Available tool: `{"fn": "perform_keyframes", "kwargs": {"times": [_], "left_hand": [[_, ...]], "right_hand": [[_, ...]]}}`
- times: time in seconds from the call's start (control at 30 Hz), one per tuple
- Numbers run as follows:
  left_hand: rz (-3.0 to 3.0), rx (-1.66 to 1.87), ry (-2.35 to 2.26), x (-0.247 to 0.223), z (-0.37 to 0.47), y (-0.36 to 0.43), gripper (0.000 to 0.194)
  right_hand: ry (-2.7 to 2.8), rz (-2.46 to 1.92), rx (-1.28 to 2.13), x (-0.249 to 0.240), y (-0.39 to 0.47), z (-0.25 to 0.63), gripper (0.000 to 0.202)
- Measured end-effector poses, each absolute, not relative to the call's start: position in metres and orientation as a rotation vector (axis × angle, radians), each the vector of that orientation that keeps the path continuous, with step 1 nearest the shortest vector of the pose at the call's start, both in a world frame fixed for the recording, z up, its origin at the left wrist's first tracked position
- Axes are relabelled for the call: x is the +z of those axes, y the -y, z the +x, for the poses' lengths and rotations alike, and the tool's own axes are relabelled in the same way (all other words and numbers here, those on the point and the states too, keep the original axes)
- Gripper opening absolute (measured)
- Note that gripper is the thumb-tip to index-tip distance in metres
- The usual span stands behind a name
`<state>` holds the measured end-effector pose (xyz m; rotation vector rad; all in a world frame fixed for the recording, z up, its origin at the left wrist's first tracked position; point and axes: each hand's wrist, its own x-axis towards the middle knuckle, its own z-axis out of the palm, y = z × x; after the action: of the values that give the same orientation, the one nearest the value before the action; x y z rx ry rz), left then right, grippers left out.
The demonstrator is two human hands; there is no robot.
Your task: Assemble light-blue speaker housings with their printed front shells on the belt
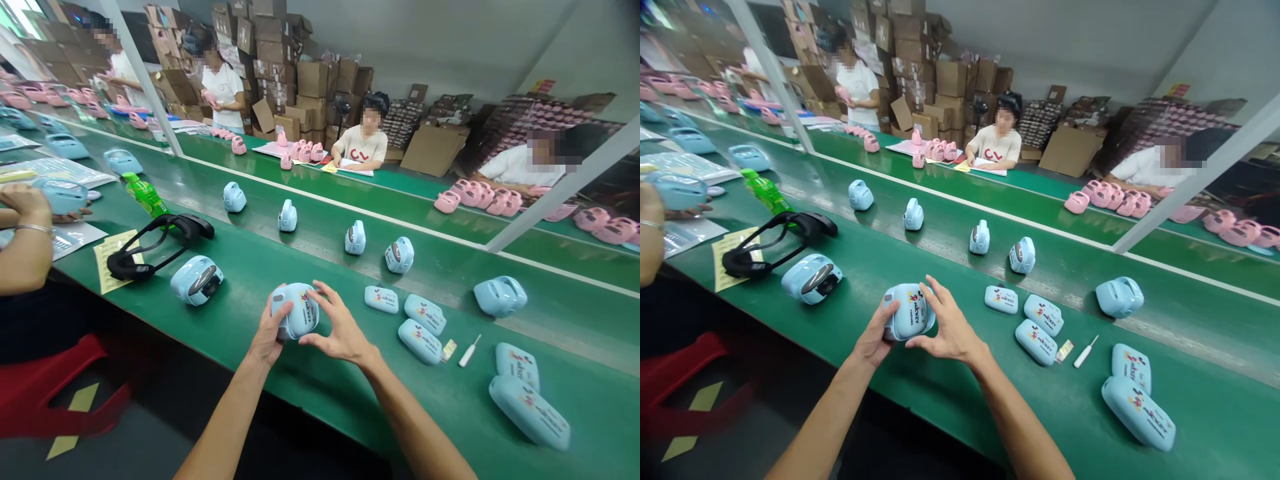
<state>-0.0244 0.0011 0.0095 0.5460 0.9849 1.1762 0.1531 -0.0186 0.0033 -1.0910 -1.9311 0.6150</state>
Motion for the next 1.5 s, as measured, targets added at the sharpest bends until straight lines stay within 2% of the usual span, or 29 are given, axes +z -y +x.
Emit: {"fn": "perform_keyframes", "kwargs": {"times": [0.07,0.17,0.4,0.6,0.73,0.83,1.1,1.3,1.5], "left_hand": [[0.496,1.131,-0.928,0.009,-0.023,-0.001,0.063],[0.435,1.084,-0.891,0.007,-0.020,0.000,0.056],[0.495,1.058,-0.892,0.008,-0.020,0.003,0.064],[0.592,1.054,-0.906,0.016,-0.021,0.006,0.061],[0.618,1.049,-0.918,0.022,-0.022,0.009,0.076],[0.647,1.033,-0.940,0.026,-0.023,0.010,0.085],[0.680,1.051,-0.946,0.022,-0.023,0.013,0.078],[0.641,1.035,-0.902,0.024,-0.020,0.016,0.068],[0.530,1.091,-0.925,0.019,-0.010,0.013,0.070]], "right_hand": [[2.064,-0.969,0.641,0.008,0.012,0.163,0.107],[2.144,-0.852,0.671,0.010,0.003,0.171,0.106],[2.020,-0.932,0.690,0.007,0.004,0.168,0.103],[2.044,-0.907,0.665,0.013,0.011,0.170,0.104],[2.057,-0.851,0.529,0.012,0.017,0.166,0.109],[2.050,-0.827,0.460,0.012,0.018,0.166,0.103],[2.096,-0.903,0.544,0.023,0.015,0.173,0.089],[2.044,-0.912,0.566,0.016,0.020,0.166,0.088],[1.997,-0.996,0.685,0.014,0.016,0.164,0.090]]}}
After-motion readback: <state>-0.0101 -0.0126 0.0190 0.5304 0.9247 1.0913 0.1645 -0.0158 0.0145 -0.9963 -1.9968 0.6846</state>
